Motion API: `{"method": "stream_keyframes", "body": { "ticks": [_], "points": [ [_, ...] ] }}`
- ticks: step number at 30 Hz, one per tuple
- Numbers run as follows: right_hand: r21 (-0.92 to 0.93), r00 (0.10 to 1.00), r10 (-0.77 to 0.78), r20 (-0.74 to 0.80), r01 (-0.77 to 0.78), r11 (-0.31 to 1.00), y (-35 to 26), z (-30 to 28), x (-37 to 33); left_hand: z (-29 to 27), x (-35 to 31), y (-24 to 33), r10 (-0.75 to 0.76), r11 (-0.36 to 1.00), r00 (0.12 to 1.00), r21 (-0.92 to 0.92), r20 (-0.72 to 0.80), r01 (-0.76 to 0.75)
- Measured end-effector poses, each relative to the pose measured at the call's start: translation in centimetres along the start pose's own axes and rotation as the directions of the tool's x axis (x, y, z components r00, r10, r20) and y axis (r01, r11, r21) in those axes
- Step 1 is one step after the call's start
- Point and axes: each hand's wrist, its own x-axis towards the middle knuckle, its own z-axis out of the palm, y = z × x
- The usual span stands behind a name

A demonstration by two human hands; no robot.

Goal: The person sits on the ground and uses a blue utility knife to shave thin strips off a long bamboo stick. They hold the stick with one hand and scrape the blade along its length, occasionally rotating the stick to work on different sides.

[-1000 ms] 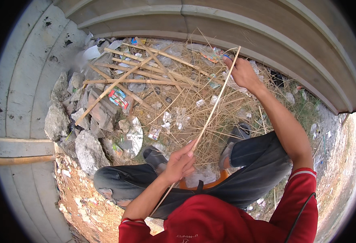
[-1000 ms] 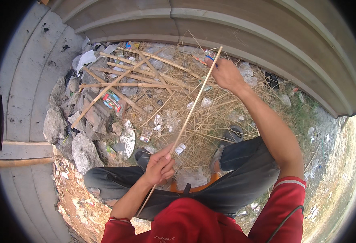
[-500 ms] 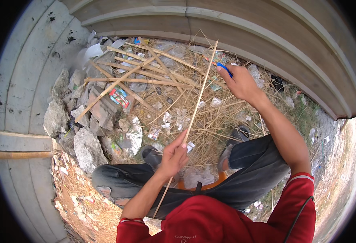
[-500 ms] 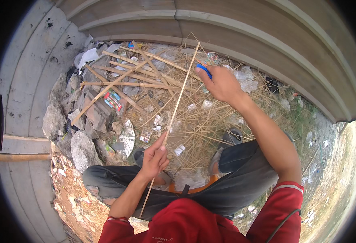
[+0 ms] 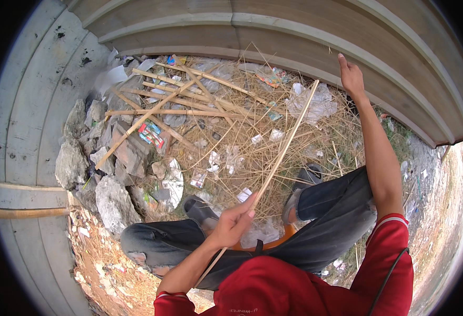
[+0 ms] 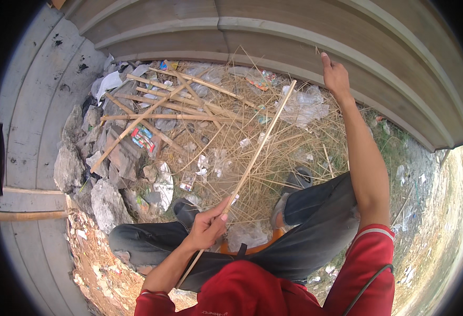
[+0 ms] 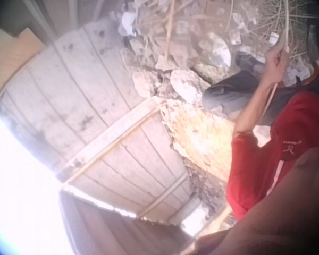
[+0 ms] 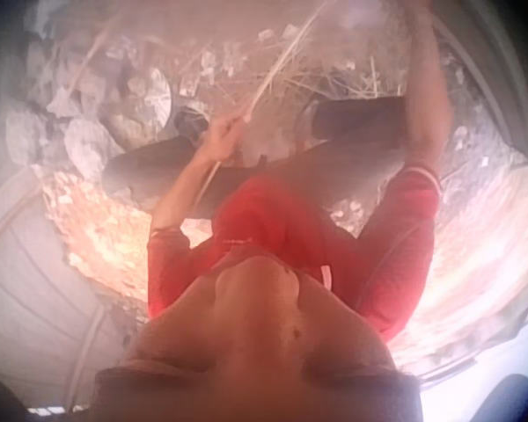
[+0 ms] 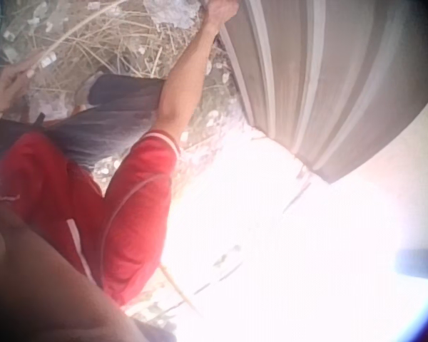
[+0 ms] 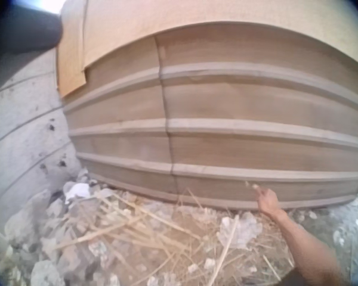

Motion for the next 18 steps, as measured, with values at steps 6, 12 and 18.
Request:
{"method": "stream_keyframes", "body": {
  "ticks": [6,12,18],
  "points": [
    [0.213,0.955,-0.120,0.270,0.062,0.975,-6.0,0.1,-3.9,-0.6,1.6,0.4,0.078,0.996,0.985,0.044,-0.153,-0.072],
    [0.237,0.778,-0.426,0.461,0.355,0.904,-11.4,2.0,-10.9,-0.6,2.3,1.8,0.135,0.987,0.966,0.119,-0.221,-0.111],
    [0.209,0.398,-0.463,0.792,0.536,0.818,-15.0,3.0,-22.6,-1.0,2.8,1.3,0.104,0.992,0.959,-0.037,-0.265,-0.118]
  ]
}}
